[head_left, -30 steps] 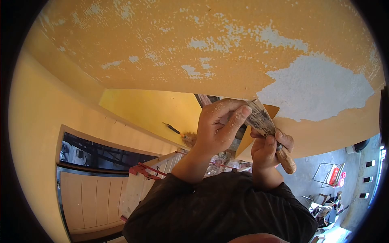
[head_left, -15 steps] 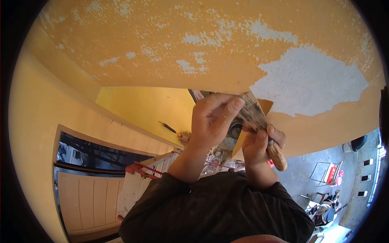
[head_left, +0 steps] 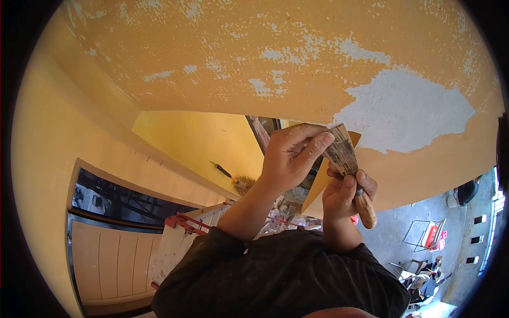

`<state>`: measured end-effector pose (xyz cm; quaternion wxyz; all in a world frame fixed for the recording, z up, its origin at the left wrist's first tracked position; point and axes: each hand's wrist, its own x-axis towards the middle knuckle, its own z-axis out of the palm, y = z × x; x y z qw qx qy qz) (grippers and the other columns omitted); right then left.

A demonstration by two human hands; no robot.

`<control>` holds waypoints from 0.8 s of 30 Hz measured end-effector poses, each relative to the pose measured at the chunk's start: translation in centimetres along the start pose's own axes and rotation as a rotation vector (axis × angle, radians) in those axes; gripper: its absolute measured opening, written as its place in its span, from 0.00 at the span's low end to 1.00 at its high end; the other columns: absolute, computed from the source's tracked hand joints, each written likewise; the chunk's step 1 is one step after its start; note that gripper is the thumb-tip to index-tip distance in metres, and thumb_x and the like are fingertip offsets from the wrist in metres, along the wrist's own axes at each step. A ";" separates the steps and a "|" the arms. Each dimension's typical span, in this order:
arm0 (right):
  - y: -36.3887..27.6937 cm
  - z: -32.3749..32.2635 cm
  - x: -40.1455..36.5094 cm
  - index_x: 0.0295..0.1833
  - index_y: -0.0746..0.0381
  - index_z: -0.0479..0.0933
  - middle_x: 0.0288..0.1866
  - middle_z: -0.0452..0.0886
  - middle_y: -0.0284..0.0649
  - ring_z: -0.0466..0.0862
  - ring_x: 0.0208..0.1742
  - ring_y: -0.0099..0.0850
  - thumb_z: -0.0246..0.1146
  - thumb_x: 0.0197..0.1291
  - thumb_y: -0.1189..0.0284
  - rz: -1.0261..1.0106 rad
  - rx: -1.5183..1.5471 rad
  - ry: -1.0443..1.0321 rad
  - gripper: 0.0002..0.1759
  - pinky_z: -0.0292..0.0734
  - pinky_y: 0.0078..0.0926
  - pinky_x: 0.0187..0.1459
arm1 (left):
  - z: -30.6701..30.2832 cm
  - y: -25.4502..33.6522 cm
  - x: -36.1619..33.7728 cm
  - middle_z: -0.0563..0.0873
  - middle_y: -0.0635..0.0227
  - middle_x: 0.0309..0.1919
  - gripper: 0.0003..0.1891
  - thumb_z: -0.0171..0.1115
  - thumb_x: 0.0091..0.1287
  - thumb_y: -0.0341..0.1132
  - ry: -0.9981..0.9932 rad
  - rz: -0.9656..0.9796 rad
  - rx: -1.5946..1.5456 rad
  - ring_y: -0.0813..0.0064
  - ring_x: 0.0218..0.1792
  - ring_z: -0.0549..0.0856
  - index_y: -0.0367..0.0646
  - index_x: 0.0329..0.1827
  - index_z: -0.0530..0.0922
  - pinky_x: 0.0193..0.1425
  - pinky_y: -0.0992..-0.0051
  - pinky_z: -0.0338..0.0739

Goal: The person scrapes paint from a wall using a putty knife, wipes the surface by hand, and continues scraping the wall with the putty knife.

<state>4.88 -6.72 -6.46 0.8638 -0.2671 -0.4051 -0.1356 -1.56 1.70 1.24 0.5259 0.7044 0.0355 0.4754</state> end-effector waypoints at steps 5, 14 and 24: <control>0.3 0.0 0.4 0.52 0.58 0.69 0.35 0.78 0.52 0.82 0.30 0.43 0.54 0.62 0.79 0.001 -0.029 -0.040 0.13 0.81 0.33 0.31 | -0.7 0.9 -0.1 0.84 0.67 0.29 0.08 0.59 0.66 0.29 -0.068 -0.141 -0.071 0.86 0.30 0.78 0.30 0.38 0.80 0.32 0.84 0.72; -0.6 -0.9 0.1 0.52 0.59 0.68 0.35 0.78 0.52 0.82 0.30 0.42 0.54 0.63 0.78 0.121 -0.043 -0.097 0.12 0.81 0.33 0.31 | 0.1 0.0 -0.1 0.81 0.67 0.21 0.09 0.60 0.64 0.31 0.132 -0.061 -0.234 0.83 0.21 0.78 0.30 0.36 0.79 0.25 0.82 0.72; -0.7 0.0 1.6 0.49 0.60 0.71 0.33 0.78 0.48 0.83 0.29 0.42 0.56 0.60 0.79 0.131 0.054 -0.013 0.11 0.83 0.34 0.32 | 0.7 0.6 -0.6 0.83 0.69 0.27 0.08 0.61 0.65 0.30 0.076 -0.121 -0.128 0.87 0.29 0.78 0.31 0.38 0.79 0.32 0.86 0.72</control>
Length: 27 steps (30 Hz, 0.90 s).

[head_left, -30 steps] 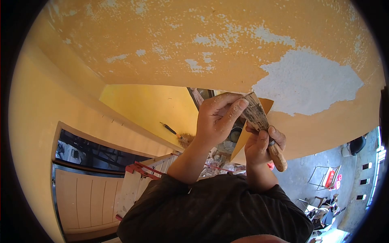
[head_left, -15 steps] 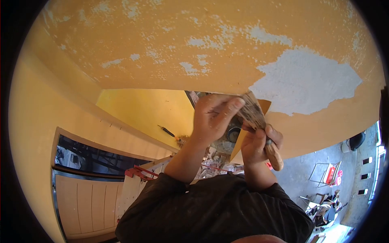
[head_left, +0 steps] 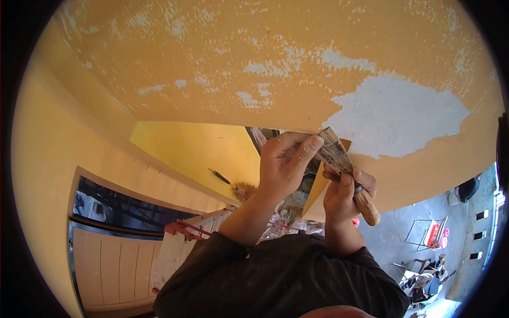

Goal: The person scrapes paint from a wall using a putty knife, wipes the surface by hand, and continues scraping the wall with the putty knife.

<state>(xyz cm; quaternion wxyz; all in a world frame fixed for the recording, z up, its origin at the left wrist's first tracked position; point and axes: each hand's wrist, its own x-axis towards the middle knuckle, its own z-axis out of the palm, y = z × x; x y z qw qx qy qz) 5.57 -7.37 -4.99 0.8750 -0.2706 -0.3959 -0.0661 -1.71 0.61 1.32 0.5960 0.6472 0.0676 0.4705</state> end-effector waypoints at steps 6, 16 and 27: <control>-1.0 -0.2 0.5 0.49 0.62 0.70 0.33 0.80 0.51 0.84 0.29 0.41 0.55 0.61 0.80 0.131 -0.082 -0.032 0.11 0.83 0.30 0.33 | 0.1 -0.7 -0.4 0.83 0.70 0.28 0.08 0.60 0.65 0.31 0.083 -0.014 -0.116 0.87 0.31 0.78 0.32 0.38 0.80 0.36 0.86 0.72; -1.3 -0.5 0.1 0.49 0.62 0.71 0.35 0.80 0.52 0.84 0.33 0.42 0.57 0.61 0.79 0.130 -0.054 -0.036 0.10 0.83 0.32 0.34 | 0.2 -1.4 -0.6 0.83 0.70 0.28 0.10 0.61 0.65 0.34 0.084 -0.082 -0.077 0.87 0.31 0.77 0.33 0.37 0.80 0.35 0.86 0.71; -1.2 -0.4 0.0 0.49 0.64 0.70 0.36 0.79 0.53 0.84 0.35 0.45 0.53 0.61 0.83 0.079 -0.053 -0.064 0.11 0.85 0.32 0.33 | 0.1 -0.4 -0.4 0.82 0.71 0.28 0.11 0.60 0.66 0.34 0.085 -0.034 -0.004 0.87 0.30 0.78 0.32 0.38 0.80 0.35 0.86 0.71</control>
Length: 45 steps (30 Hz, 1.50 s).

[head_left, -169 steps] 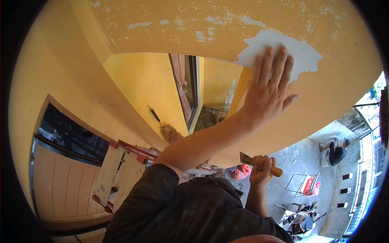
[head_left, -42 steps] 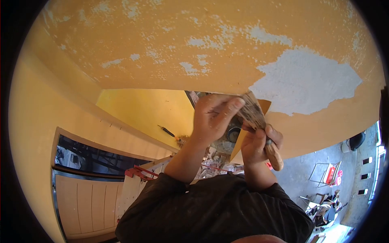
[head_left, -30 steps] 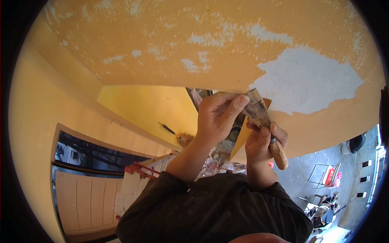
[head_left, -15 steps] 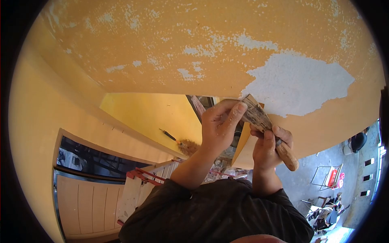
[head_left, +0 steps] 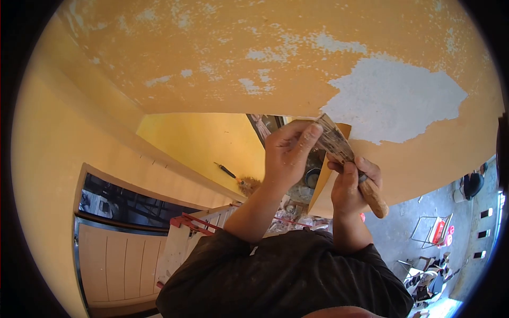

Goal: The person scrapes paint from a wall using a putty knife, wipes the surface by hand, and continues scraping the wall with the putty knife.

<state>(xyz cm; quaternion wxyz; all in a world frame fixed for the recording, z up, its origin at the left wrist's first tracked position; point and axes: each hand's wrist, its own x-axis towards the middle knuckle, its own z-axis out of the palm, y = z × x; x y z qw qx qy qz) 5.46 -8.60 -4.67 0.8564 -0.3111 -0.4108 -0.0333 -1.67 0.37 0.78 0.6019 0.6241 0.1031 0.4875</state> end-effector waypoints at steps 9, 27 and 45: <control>-0.1 0.8 0.7 0.49 0.65 0.70 0.35 0.79 0.52 0.84 0.35 0.45 0.53 0.61 0.83 -0.029 -0.033 0.022 0.11 0.85 0.31 0.35 | 0.4 -1.2 0.4 0.81 0.73 0.24 0.13 0.61 0.66 0.38 0.000 -0.039 -0.241 0.89 0.25 0.76 0.34 0.35 0.79 0.28 0.87 0.68; -0.4 0.8 1.2 0.49 0.64 0.70 0.34 0.78 0.50 0.83 0.31 0.43 0.55 0.61 0.81 -0.070 -0.033 0.032 0.11 0.83 0.29 0.32 | 0.6 0.0 0.2 0.84 0.67 0.29 0.11 0.60 0.66 0.35 -0.011 -0.017 -0.109 0.85 0.31 0.80 0.32 0.37 0.79 0.35 0.85 0.73; 0.1 0.8 0.5 0.54 0.53 0.67 0.35 0.81 0.54 0.84 0.34 0.36 0.54 0.63 0.79 -0.076 -0.069 0.014 0.16 0.82 0.30 0.35 | 0.8 -0.3 0.0 0.82 0.73 0.24 0.08 0.63 0.63 0.32 -0.082 -0.214 -0.394 0.90 0.26 0.76 0.38 0.28 0.78 0.29 0.88 0.68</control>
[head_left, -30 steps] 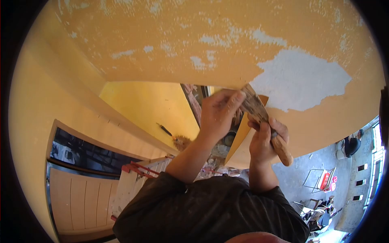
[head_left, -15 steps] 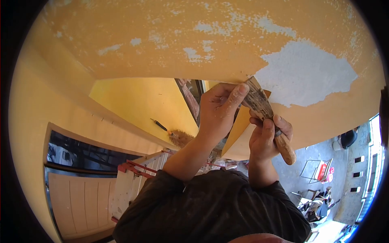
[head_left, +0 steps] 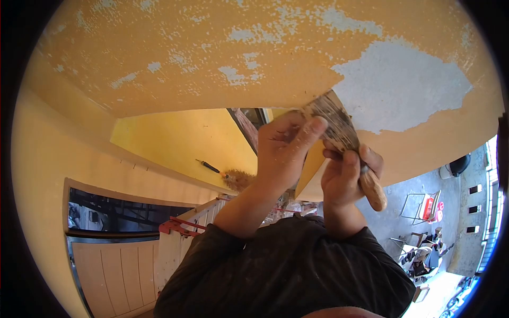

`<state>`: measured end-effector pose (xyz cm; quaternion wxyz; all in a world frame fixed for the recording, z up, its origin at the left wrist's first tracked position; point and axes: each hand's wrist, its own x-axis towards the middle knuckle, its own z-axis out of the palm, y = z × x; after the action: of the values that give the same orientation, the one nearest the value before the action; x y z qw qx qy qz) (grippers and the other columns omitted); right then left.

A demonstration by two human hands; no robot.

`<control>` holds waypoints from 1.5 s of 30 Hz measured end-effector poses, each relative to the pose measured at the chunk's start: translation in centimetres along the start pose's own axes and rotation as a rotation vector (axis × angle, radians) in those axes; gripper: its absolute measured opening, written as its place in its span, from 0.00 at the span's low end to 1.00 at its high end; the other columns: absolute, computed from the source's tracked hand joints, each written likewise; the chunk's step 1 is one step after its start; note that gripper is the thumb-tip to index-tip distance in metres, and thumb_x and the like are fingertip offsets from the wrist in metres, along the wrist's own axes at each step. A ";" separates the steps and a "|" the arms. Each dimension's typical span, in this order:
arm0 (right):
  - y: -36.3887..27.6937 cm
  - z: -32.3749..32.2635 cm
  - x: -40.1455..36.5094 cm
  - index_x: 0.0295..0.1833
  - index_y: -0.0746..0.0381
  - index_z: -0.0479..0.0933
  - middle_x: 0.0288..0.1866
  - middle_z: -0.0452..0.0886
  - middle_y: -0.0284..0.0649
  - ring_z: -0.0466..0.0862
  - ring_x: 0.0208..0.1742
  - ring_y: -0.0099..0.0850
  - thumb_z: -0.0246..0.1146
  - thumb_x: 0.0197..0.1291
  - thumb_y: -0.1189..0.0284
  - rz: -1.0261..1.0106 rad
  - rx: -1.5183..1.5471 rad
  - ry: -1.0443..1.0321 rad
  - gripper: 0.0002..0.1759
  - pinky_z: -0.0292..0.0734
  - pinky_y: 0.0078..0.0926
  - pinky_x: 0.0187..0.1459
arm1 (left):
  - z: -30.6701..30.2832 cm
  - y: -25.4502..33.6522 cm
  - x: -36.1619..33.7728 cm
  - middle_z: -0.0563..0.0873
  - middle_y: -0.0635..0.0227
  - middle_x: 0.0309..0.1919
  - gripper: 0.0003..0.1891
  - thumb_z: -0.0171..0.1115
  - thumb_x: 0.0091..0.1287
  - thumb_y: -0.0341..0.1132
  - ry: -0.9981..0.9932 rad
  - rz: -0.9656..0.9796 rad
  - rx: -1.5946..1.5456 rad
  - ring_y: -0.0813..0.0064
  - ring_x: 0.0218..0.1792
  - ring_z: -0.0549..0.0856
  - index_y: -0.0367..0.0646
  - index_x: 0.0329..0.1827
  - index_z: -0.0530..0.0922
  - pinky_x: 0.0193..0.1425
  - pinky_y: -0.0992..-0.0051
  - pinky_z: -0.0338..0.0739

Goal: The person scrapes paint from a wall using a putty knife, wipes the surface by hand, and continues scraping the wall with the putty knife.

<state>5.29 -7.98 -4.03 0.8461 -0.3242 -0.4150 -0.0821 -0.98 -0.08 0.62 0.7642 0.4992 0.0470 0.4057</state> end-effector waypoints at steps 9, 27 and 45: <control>0.2 1.0 0.6 0.52 0.56 0.71 0.35 0.80 0.56 0.83 0.31 0.43 0.53 0.61 0.78 -0.052 0.051 0.078 0.14 0.82 0.32 0.33 | 0.9 0.7 0.1 0.82 0.71 0.24 0.10 0.63 0.64 0.33 -0.014 -0.045 -0.096 0.88 0.26 0.78 0.37 0.27 0.77 0.29 0.87 0.72; 0.0 1.1 0.6 0.55 0.55 0.67 0.46 0.76 0.60 0.84 0.32 0.44 0.49 0.61 0.80 -0.059 0.088 0.056 0.17 0.83 0.29 0.26 | 1.2 1.0 0.0 0.81 0.74 0.23 0.11 0.65 0.62 0.35 0.024 -0.091 -0.054 0.92 0.24 0.76 0.39 0.25 0.77 0.24 0.91 0.67; -0.4 2.2 1.1 0.54 0.57 0.64 0.36 0.78 0.55 0.81 0.20 0.36 0.49 0.62 0.82 -0.001 0.077 0.200 0.16 0.81 0.25 0.23 | 2.3 1.6 0.3 0.81 0.70 0.21 0.13 0.65 0.62 0.38 0.073 -0.091 -0.053 0.88 0.25 0.78 0.36 0.26 0.79 0.26 0.88 0.70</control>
<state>4.41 -6.79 -2.08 0.8950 -0.2816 -0.3316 -0.0985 -0.58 -1.32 3.13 0.7926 0.4610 0.0864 0.3896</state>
